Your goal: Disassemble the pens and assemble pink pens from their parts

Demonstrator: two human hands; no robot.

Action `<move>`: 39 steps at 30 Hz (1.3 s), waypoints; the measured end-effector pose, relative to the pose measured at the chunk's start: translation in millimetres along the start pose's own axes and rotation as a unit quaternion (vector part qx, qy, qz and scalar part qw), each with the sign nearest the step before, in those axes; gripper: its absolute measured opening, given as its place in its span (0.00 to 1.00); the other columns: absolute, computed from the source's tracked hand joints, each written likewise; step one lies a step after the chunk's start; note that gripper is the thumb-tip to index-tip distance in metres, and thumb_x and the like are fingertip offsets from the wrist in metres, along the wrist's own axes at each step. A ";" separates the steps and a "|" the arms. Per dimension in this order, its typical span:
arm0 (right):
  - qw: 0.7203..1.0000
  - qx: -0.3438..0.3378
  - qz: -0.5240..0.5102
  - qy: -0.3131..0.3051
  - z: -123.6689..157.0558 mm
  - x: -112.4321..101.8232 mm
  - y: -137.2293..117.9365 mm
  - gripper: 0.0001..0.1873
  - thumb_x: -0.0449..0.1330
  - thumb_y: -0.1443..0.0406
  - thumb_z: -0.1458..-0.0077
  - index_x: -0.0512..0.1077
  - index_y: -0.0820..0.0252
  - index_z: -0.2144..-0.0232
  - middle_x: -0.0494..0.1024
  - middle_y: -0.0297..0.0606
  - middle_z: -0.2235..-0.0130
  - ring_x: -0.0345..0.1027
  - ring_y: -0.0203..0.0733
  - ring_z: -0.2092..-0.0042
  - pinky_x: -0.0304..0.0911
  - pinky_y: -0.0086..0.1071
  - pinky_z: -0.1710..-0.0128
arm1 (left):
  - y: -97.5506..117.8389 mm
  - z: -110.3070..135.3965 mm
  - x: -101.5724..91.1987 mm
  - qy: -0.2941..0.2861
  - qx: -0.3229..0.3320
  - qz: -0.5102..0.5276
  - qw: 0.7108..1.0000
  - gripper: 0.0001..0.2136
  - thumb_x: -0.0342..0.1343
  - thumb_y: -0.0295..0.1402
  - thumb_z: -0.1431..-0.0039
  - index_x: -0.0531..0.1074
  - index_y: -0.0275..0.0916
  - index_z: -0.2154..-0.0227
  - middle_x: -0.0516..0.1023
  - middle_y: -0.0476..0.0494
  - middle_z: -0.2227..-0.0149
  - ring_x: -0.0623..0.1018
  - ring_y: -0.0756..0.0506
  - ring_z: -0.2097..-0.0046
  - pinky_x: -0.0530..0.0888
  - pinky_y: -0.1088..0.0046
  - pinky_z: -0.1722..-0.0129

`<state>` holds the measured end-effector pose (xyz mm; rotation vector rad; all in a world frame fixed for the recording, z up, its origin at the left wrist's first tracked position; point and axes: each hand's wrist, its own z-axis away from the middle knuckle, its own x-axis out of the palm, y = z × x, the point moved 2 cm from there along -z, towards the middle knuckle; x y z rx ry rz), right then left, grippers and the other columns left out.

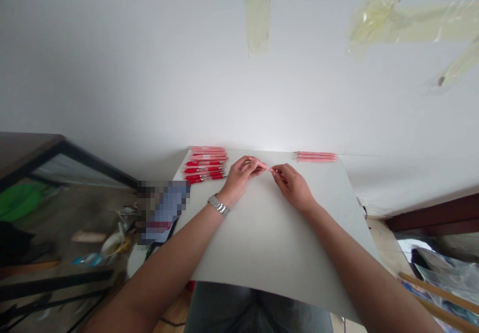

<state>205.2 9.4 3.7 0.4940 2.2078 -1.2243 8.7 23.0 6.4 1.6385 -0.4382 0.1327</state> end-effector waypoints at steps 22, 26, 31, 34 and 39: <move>0.999 0.041 -0.012 0.008 1.1 -3.0 3.4 0.15 0.53 0.53 0.31 0.73 0.54 0.55 0.81 0.42 0.59 0.77 0.44 0.61 0.72 0.36 0.60 | -0.4 -0.1 -5.0 0.074 0.034 -0.003 0.997 0.21 0.64 0.51 0.39 0.76 0.40 0.54 0.83 0.40 0.57 0.82 0.47 0.58 0.79 0.65 0.51; 0.999 0.041 -0.011 0.016 1.2 -3.8 4.2 0.15 0.53 0.53 0.30 0.73 0.54 0.55 0.80 0.42 0.59 0.76 0.45 0.61 0.72 0.36 0.61 | -1.0 -1.7 -7.7 0.107 0.042 0.003 0.993 0.21 0.65 0.51 0.40 0.76 0.40 0.54 0.83 0.41 0.57 0.82 0.47 0.60 0.79 0.65 0.52; 0.999 0.044 -0.012 0.014 1.7 -4.1 6.8 0.15 0.53 0.53 0.30 0.73 0.55 0.55 0.80 0.41 0.60 0.75 0.44 0.62 0.70 0.36 0.60 | 1.1 -2.9 -11.3 0.149 0.073 0.010 0.986 0.20 0.65 0.50 0.40 0.74 0.40 0.55 0.83 0.42 0.58 0.82 0.47 0.60 0.78 0.65 0.53; 0.999 0.046 -0.013 0.017 1.8 -4.2 8.5 0.15 0.53 0.53 0.30 0.72 0.55 0.54 0.79 0.40 0.61 0.73 0.43 0.63 0.69 0.36 0.62 | 6.2 -1.6 -13.7 0.170 0.096 -0.017 0.981 0.19 0.63 0.50 0.38 0.74 0.40 0.55 0.82 0.43 0.60 0.81 0.47 0.59 0.78 0.66 0.54; 0.998 0.055 -0.019 0.023 1.6 -4.1 10.6 0.16 0.54 0.52 0.30 0.72 0.56 0.54 0.79 0.40 0.62 0.72 0.42 0.64 0.68 0.35 0.63 | 11.3 0.8 -19.3 0.178 0.136 -0.141 0.964 0.16 0.58 0.49 0.33 0.75 0.40 0.60 0.77 0.46 0.68 0.78 0.48 0.63 0.75 0.70 0.57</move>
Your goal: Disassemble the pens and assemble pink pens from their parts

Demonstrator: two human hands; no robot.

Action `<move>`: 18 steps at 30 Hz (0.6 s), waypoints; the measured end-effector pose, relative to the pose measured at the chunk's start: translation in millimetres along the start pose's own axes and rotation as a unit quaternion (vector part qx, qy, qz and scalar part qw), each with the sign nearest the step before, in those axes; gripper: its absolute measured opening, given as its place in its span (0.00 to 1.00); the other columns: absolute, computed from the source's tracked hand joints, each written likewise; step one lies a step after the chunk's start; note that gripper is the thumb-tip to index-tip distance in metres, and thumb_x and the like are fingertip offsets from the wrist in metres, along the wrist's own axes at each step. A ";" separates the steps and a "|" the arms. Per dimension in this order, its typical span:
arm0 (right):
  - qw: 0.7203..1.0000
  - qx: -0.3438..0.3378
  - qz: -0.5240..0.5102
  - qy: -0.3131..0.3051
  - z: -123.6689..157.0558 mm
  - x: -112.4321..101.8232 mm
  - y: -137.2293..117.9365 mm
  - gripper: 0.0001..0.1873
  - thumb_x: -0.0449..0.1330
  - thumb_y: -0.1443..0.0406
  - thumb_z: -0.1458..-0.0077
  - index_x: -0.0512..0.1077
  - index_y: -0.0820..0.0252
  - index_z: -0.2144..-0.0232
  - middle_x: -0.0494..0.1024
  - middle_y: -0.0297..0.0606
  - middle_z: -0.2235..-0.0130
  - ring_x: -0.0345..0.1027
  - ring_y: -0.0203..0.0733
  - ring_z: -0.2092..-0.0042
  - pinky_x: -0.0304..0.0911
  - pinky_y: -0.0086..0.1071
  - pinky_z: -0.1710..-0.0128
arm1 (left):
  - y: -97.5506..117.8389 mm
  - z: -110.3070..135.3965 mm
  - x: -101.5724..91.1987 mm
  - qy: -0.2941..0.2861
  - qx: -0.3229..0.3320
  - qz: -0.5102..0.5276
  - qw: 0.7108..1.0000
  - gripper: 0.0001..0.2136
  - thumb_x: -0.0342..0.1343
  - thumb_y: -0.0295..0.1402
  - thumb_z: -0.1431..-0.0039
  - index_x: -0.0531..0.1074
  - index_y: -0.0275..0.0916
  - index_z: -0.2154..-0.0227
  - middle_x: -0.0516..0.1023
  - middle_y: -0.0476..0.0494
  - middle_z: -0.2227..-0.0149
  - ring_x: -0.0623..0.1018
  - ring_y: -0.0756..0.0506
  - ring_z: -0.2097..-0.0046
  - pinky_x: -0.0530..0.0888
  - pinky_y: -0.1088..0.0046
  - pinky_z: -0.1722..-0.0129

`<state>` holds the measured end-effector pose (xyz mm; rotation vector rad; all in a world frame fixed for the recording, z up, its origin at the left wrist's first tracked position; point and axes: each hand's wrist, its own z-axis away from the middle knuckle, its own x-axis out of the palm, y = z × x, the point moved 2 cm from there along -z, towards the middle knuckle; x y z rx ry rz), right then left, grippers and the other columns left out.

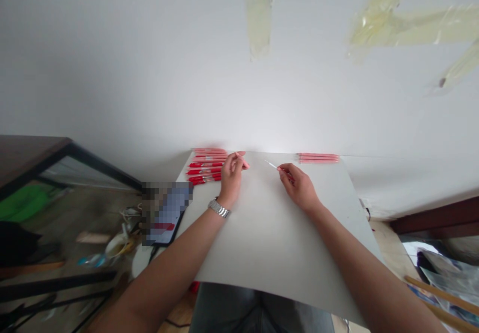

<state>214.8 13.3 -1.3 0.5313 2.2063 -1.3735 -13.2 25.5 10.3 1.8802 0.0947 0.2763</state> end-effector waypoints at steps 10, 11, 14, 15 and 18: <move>1.000 0.010 -0.011 0.017 -1.0 -1.0 0.6 0.18 0.54 0.50 0.31 0.72 0.57 0.54 0.79 0.39 0.64 0.71 0.41 0.66 0.65 0.34 0.64 | 6.0 4.4 -3.9 -0.070 0.090 -0.237 0.965 0.13 0.58 0.34 0.33 0.74 0.44 0.47 0.75 0.47 0.63 0.75 0.49 0.64 0.72 0.72 0.60; 1.000 0.012 -0.013 0.018 -1.0 -0.9 0.9 0.18 0.54 0.50 0.31 0.72 0.57 0.54 0.79 0.39 0.64 0.71 0.41 0.66 0.65 0.34 0.64 | 7.6 5.1 -4.1 -0.079 0.098 -0.273 0.954 0.12 0.57 0.32 0.33 0.74 0.44 0.48 0.75 0.47 0.62 0.75 0.50 0.65 0.72 0.73 0.59; 0.999 0.018 -0.020 0.020 -0.7 -0.9 1.3 0.18 0.54 0.50 0.31 0.72 0.57 0.54 0.79 0.39 0.64 0.71 0.41 0.66 0.65 0.34 0.63 | 7.6 6.7 -4.7 -0.097 0.115 -0.346 0.926 0.10 0.56 0.28 0.34 0.74 0.43 0.51 0.74 0.47 0.61 0.74 0.51 0.67 0.73 0.73 0.59; 0.999 0.019 -0.022 0.020 -0.6 -1.0 1.2 0.18 0.54 0.50 0.31 0.72 0.57 0.54 0.79 0.39 0.64 0.71 0.41 0.66 0.65 0.34 0.63 | 6.0 7.0 -5.0 -0.102 0.117 -0.362 0.919 0.10 0.56 0.27 0.34 0.74 0.43 0.52 0.74 0.47 0.61 0.74 0.51 0.67 0.73 0.72 0.59; 0.999 0.017 -0.023 0.022 -0.2 -1.4 0.3 0.18 0.54 0.50 0.31 0.72 0.56 0.54 0.79 0.39 0.64 0.70 0.41 0.66 0.65 0.34 0.64 | -1.0 7.1 -5.8 -0.114 0.117 -0.401 0.901 0.11 0.57 0.26 0.36 0.75 0.43 0.52 0.75 0.47 0.61 0.75 0.49 0.65 0.74 0.70 0.58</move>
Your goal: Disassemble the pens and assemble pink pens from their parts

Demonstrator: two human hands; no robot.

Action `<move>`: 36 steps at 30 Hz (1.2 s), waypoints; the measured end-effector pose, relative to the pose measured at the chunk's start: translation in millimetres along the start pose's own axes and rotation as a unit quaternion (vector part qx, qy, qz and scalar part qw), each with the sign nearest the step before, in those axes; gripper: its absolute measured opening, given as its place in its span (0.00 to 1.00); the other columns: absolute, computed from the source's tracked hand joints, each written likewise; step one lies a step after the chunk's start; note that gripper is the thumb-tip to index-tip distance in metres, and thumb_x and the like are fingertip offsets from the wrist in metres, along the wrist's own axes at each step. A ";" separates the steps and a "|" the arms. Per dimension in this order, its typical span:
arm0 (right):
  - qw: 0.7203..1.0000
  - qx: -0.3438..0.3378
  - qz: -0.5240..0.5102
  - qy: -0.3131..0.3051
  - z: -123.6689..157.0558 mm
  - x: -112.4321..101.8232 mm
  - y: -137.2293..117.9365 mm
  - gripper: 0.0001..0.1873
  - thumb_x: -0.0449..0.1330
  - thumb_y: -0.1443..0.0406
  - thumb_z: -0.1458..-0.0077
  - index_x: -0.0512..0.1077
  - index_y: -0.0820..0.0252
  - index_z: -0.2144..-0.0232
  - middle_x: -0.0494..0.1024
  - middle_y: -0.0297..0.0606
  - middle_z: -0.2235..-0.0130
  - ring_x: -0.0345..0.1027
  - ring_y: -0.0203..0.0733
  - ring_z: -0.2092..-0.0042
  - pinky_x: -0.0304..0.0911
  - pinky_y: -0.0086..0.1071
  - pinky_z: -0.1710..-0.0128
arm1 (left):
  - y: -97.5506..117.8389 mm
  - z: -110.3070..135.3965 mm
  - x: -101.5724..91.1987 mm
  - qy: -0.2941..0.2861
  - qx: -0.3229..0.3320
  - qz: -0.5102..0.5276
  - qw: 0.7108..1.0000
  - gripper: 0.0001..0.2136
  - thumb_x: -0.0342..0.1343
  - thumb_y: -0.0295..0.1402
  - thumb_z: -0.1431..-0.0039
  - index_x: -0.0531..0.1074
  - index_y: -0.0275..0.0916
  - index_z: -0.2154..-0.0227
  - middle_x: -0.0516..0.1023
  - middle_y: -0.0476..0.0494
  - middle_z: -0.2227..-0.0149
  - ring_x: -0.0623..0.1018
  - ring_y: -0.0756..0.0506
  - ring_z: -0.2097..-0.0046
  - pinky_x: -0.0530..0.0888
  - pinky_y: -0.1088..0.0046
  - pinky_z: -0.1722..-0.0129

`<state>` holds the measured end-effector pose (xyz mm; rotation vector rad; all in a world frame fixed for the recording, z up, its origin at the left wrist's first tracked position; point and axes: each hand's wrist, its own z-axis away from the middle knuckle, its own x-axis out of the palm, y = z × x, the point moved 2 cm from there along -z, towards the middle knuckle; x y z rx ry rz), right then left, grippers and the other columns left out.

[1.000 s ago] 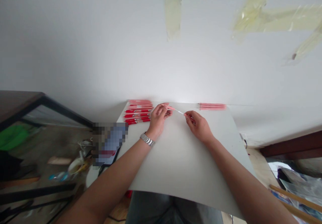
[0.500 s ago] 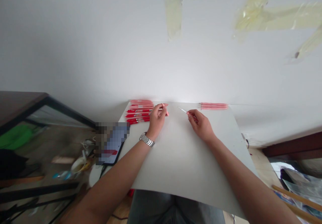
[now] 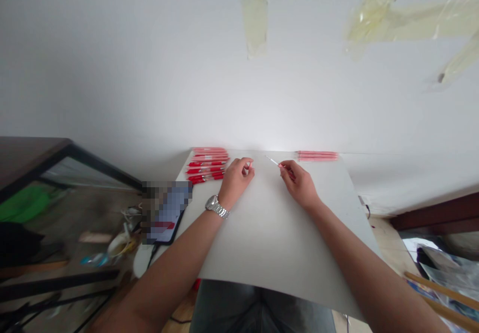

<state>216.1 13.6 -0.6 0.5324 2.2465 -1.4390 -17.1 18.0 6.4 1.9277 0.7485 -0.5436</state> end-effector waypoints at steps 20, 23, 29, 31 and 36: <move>1.000 0.003 0.003 -0.006 0.0 -0.2 -1.6 0.19 0.54 0.49 0.32 0.72 0.56 0.55 0.79 0.39 0.65 0.71 0.41 0.66 0.64 0.34 0.64 | -8.3 -0.3 7.0 -0.012 -0.006 -0.026 1.000 0.12 0.61 0.29 0.38 0.75 0.41 0.52 0.73 0.45 0.59 0.77 0.46 0.60 0.75 0.66 0.54; 1.000 -0.001 0.000 -0.009 0.2 0.0 -1.2 0.19 0.55 0.49 0.32 0.72 0.56 0.55 0.79 0.39 0.65 0.71 0.41 0.66 0.65 0.35 0.64 | -6.0 -1.3 4.9 0.008 -0.004 -0.016 1.000 0.12 0.60 0.30 0.36 0.75 0.41 0.50 0.73 0.44 0.59 0.77 0.47 0.61 0.75 0.67 0.56; 0.999 -0.008 -0.009 -0.031 1.5 1.4 0.8 0.19 0.54 0.49 0.32 0.72 0.56 0.55 0.79 0.40 0.63 0.71 0.42 0.65 0.67 0.34 0.64 | 0.3 -5.5 0.0 0.041 0.032 0.132 0.990 0.12 0.56 0.36 0.31 0.72 0.42 0.47 0.74 0.46 0.62 0.75 0.48 0.63 0.75 0.70 0.57; 0.999 -0.011 -0.014 -0.038 2.2 1.8 0.4 0.19 0.54 0.49 0.32 0.72 0.56 0.55 0.79 0.39 0.63 0.71 0.42 0.65 0.67 0.34 0.64 | -0.3 -6.4 1.7 0.029 0.025 0.202 0.979 0.13 0.56 0.38 0.30 0.72 0.42 0.46 0.75 0.45 0.60 0.76 0.49 0.62 0.76 0.71 0.58; 0.998 -0.011 -0.011 -0.058 2.9 2.5 -0.2 0.20 0.54 0.48 0.32 0.73 0.56 0.54 0.79 0.39 0.63 0.71 0.41 0.65 0.67 0.34 0.64 | -1.1 -6.5 5.0 -0.010 0.001 0.280 0.960 0.15 0.59 0.41 0.32 0.73 0.41 0.47 0.78 0.42 0.56 0.78 0.50 0.63 0.78 0.72 0.60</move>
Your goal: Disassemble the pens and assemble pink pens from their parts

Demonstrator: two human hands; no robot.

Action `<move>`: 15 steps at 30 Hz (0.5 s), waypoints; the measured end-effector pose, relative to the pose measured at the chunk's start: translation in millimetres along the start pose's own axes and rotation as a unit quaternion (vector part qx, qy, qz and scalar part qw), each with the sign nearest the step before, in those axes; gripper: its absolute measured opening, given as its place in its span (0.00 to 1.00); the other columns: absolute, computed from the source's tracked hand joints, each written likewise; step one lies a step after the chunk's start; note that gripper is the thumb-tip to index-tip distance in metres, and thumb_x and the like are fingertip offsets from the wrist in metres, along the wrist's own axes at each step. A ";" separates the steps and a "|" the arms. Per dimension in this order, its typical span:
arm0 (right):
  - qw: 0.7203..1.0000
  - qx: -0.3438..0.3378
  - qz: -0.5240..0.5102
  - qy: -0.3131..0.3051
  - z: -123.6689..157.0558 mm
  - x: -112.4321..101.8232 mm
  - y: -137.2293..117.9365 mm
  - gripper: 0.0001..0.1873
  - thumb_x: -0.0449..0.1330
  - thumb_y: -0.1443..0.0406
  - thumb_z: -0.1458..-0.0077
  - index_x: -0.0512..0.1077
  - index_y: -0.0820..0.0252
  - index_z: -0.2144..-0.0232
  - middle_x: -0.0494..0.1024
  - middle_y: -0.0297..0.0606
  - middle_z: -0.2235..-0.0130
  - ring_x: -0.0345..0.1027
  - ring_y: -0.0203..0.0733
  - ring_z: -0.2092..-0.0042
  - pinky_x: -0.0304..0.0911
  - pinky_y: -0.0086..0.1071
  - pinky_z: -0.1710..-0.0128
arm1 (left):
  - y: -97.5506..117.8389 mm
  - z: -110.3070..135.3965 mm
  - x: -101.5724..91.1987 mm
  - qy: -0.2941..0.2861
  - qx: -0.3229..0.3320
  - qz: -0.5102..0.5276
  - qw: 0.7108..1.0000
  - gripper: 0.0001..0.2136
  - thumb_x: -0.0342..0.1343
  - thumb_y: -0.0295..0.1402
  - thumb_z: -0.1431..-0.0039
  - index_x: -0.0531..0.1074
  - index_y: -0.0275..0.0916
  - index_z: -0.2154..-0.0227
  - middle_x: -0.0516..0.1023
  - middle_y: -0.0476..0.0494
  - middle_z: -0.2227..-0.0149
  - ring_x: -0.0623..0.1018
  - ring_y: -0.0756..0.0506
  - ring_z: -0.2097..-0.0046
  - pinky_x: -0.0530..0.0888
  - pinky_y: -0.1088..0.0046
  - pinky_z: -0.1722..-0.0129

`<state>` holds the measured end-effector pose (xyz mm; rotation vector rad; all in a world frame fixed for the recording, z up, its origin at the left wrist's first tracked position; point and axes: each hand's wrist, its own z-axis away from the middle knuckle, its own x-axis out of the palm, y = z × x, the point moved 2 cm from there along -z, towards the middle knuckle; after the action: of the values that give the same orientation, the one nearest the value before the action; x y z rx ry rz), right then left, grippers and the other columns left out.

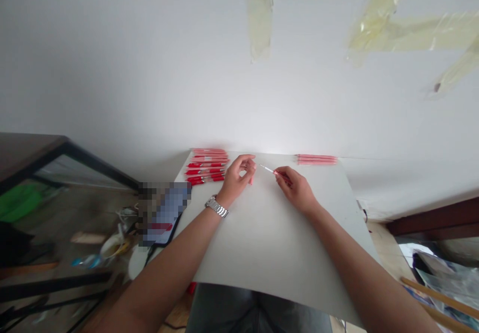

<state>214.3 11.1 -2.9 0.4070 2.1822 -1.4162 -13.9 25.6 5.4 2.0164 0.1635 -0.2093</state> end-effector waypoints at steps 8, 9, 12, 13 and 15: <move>1.000 -0.006 -0.005 -0.018 -0.3 0.9 -0.8 0.21 0.54 0.47 0.32 0.74 0.55 0.54 0.80 0.41 0.62 0.73 0.44 0.63 0.69 0.36 0.63 | 5.1 0.2 -0.6 -0.025 0.012 -0.033 0.999 0.11 0.59 0.39 0.33 0.77 0.41 0.52 0.79 0.41 0.53 0.79 0.48 0.59 0.79 0.69 0.55; 1.000 -0.007 -0.007 -0.020 -0.3 1.2 -0.8 0.20 0.54 0.47 0.32 0.74 0.55 0.54 0.80 0.41 0.62 0.73 0.44 0.63 0.70 0.36 0.62 | 5.5 -0.1 -0.8 -0.028 0.019 -0.040 0.999 0.10 0.59 0.39 0.32 0.77 0.41 0.54 0.79 0.41 0.53 0.79 0.48 0.59 0.79 0.69 0.54; 1.000 -0.005 -0.012 -0.026 -0.4 2.0 -0.8 0.19 0.55 0.48 0.32 0.74 0.55 0.54 0.81 0.42 0.61 0.75 0.45 0.61 0.71 0.37 0.61 | 6.2 -1.1 -1.3 -0.039 0.033 -0.052 0.997 0.09 0.58 0.38 0.31 0.79 0.41 0.57 0.78 0.43 0.56 0.79 0.49 0.59 0.78 0.69 0.53; 1.000 -0.004 -0.013 -0.027 -0.5 2.1 -0.9 0.19 0.55 0.48 0.32 0.74 0.55 0.54 0.81 0.42 0.60 0.75 0.45 0.61 0.71 0.37 0.60 | 6.3 -1.3 -1.4 -0.041 0.035 -0.050 0.997 0.09 0.58 0.38 0.31 0.79 0.41 0.57 0.78 0.43 0.57 0.79 0.49 0.60 0.78 0.69 0.53; 0.999 -0.001 -0.013 -0.029 -0.6 2.1 -1.0 0.19 0.55 0.48 0.32 0.74 0.55 0.54 0.81 0.42 0.60 0.75 0.45 0.61 0.72 0.38 0.60 | 6.3 -1.4 -1.6 -0.040 0.033 -0.038 0.998 0.09 0.58 0.39 0.31 0.79 0.41 0.57 0.79 0.43 0.57 0.79 0.50 0.61 0.78 0.70 0.54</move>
<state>211.9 11.2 -3.0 0.3339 2.1497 -1.4204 -14.1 24.1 11.9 2.0647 0.1850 -0.3462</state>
